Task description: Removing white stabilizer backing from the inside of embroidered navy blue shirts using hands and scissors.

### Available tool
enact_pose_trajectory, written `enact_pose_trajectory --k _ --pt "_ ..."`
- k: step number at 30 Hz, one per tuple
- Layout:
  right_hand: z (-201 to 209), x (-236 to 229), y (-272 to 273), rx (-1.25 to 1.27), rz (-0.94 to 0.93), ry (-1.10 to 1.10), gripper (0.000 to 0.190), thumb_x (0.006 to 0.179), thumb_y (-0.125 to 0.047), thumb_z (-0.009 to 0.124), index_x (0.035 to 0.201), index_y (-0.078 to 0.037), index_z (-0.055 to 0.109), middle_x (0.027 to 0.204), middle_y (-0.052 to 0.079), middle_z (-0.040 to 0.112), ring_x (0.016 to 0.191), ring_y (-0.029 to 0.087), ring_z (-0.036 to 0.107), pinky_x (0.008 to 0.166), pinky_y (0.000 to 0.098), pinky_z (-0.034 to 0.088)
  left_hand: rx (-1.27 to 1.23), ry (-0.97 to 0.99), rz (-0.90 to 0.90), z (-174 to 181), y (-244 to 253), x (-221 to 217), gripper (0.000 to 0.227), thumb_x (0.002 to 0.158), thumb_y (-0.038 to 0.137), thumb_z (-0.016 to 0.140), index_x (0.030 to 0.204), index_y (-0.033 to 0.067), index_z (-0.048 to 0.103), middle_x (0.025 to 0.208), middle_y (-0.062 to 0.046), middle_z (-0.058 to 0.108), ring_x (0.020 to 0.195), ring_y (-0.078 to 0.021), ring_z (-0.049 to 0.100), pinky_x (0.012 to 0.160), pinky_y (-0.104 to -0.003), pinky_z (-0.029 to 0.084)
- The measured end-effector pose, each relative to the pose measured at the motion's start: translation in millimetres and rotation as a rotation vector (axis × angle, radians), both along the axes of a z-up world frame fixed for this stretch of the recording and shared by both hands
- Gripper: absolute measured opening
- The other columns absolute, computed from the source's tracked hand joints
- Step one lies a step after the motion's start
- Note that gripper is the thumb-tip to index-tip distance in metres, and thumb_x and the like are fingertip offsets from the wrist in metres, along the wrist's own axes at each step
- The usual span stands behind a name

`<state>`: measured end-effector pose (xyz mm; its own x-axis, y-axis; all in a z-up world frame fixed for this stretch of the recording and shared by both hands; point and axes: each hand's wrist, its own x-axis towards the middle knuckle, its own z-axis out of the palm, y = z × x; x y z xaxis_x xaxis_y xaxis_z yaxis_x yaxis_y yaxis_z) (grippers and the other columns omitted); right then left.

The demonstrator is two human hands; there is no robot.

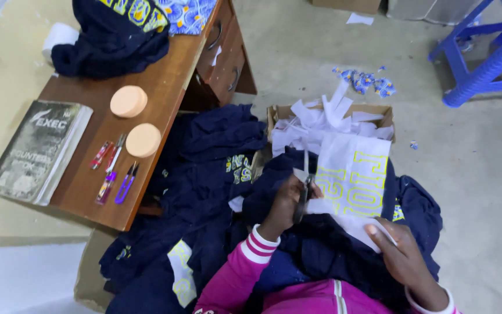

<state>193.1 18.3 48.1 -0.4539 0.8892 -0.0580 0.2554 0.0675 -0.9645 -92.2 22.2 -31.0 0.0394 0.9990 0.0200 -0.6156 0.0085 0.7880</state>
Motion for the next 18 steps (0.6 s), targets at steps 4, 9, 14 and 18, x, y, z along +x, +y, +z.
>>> enact_pose_trajectory --k 4,9,14,18 --pt "-43 32 -1 -0.277 -0.044 0.093 0.042 0.100 -0.017 0.059 0.118 0.015 0.079 0.093 0.016 0.086 0.079 0.022 0.069 0.073 0.0333 0.052 0.088 0.340 -0.243 22 -4 -22 0.057 0.076 0.006 0.083 0.127 0.0016 0.059 0.103 -0.002 0.067 0.087 -0.0121 0.060 0.084 -0.024 0.050" --pt "-58 44 5 -0.530 0.113 0.033 0.042 0.097 -0.012 0.066 0.115 0.020 0.087 0.085 0.015 0.081 0.075 0.020 0.063 0.066 0.0320 0.048 0.248 0.722 -0.582 41 4 -42 0.038 0.066 0.007 0.085 0.097 0.0061 0.064 0.085 0.000 0.063 0.074 -0.0135 0.053 0.073 -0.027 0.047" --pt "-65 38 8 -0.804 0.226 0.389 0.035 0.089 -0.002 0.071 0.101 0.030 0.079 0.089 0.033 0.083 0.075 0.037 0.077 0.069 0.0508 0.066 0.075 0.624 -0.058 10 17 -47 0.034 0.081 0.001 0.082 0.104 0.0043 0.058 0.092 -0.006 0.066 0.081 -0.0131 0.060 0.079 -0.028 0.055" --pt "-41 33 13 -0.798 -0.131 0.791 0.030 0.103 -0.004 0.062 0.119 0.020 0.062 0.099 0.025 0.076 0.069 0.023 0.076 0.063 0.0336 0.068 -0.003 0.793 0.177 74 -20 -35 0.046 0.078 0.012 0.090 0.110 0.0047 0.057 0.086 -0.004 0.068 0.073 -0.0151 0.063 0.076 -0.030 0.054"
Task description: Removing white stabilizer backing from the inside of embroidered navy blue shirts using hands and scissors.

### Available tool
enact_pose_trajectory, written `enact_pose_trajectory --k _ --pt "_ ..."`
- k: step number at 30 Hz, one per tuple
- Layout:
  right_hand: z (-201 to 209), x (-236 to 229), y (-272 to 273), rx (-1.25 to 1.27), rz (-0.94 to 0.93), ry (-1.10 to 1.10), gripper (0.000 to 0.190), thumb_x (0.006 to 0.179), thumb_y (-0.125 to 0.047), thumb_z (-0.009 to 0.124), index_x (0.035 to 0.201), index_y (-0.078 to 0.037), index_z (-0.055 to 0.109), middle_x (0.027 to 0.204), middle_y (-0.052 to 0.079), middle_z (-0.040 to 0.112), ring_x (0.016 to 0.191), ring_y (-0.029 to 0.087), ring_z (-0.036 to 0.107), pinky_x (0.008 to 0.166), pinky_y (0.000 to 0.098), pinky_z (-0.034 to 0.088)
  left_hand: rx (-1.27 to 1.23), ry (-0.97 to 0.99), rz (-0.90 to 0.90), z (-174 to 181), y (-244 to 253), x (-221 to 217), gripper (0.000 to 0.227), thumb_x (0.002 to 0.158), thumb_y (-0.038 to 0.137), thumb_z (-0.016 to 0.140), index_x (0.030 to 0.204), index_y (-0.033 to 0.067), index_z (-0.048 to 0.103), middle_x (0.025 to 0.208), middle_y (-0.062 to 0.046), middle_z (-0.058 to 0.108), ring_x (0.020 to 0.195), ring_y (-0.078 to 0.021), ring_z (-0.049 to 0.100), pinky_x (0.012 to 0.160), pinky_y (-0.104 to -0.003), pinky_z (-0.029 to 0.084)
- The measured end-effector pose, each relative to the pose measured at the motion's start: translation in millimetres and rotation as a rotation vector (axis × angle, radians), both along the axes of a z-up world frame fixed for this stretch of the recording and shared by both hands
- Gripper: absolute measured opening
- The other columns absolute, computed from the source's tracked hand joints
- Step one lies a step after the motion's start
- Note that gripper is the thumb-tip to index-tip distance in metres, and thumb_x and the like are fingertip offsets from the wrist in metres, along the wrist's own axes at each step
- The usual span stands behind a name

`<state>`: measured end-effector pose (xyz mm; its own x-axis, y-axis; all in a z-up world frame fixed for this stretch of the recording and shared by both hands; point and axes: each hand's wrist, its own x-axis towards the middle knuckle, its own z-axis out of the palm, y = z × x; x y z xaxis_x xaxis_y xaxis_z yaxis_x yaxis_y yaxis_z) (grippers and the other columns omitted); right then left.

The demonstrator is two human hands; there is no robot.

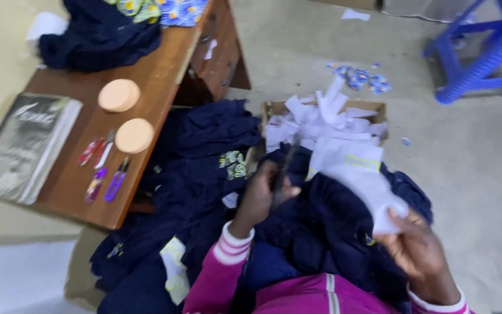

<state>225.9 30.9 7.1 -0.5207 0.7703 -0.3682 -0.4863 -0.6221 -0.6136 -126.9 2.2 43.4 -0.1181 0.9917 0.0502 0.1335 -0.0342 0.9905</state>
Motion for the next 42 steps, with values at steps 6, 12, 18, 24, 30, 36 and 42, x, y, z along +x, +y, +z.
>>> enact_pose_trajectory --k 6,12,18,24,30,36,42 --pt "-22 -48 -30 0.262 -0.424 -0.231 0.004 0.102 -0.004 0.067 0.104 -0.001 0.069 0.090 0.006 0.070 0.072 0.009 0.059 0.062 0.0216 0.044 -0.067 0.183 -0.209 32 -65 25 0.017 0.088 0.013 0.078 0.093 0.0070 0.064 0.078 -0.004 0.074 0.062 -0.0127 0.066 0.059 -0.028 0.054" --pt "-44 -147 -18 0.200 -0.005 -0.269 0.024 0.104 -0.013 0.062 0.115 0.005 0.072 0.091 0.010 0.072 0.072 0.016 0.066 0.067 0.0287 0.056 -0.320 0.207 -0.281 -27 -140 18 0.033 0.088 0.014 0.072 0.115 0.0026 0.056 0.105 -0.013 0.080 0.084 -0.0247 0.078 0.077 -0.036 0.062" --pt "-7 -165 -14 0.073 -0.057 -0.270 0.038 0.110 -0.019 0.053 0.129 0.012 0.062 0.105 0.020 0.067 0.078 0.024 0.065 0.075 0.0376 0.062 -0.752 0.292 -0.331 -79 -213 -10 0.024 0.093 0.017 0.067 0.105 0.0060 0.049 0.081 -0.011 0.063 0.067 -0.0243 0.062 0.063 -0.042 0.051" --pt "0 -187 -33 0.239 -0.214 -0.093 0.039 0.109 -0.019 0.052 0.135 0.010 0.055 0.118 0.022 0.070 0.095 0.027 0.072 0.089 0.0414 0.064 -0.764 0.367 -0.221 -65 -214 -13 0.036 0.087 0.024 0.070 0.113 0.0062 0.052 0.088 -0.010 0.068 0.075 -0.0268 0.066 0.074 -0.039 0.055" --pt "-24 -179 -39 0.302 -0.188 -0.091 0.029 0.109 -0.010 0.054 0.125 0.013 0.059 0.119 0.021 0.070 0.103 0.026 0.072 0.098 0.0430 0.062 -0.900 0.340 -0.150 -51 -200 -4 0.042 0.087 0.023 0.068 0.119 0.0035 0.050 0.099 -0.014 0.071 0.085 -0.0308 0.072 0.080 -0.043 0.057" --pt "-45 -156 -50 0.385 0.038 -0.217 0.028 0.107 -0.008 0.057 0.127 0.011 0.064 0.112 0.017 0.076 0.095 0.021 0.072 0.088 0.0334 0.059 -0.780 0.352 -0.137 -29 -192 -1 0.034 0.087 0.014 0.066 0.111 -0.0039 0.050 0.098 -0.020 0.073 0.083 -0.0345 0.077 0.076 -0.048 0.060" --pt "-28 -155 -62 0.309 0.069 -0.082 0.035 0.105 -0.002 0.054 0.135 0.016 0.060 0.128 0.024 0.072 0.113 0.027 0.071 0.104 0.0397 0.055 -0.836 0.271 -0.181 6 -168 8 0.024 0.092 0.014 0.063 0.102 -0.0017 0.048 0.086 -0.013 0.064 0.070 -0.0241 0.065 0.069 -0.044 0.057"
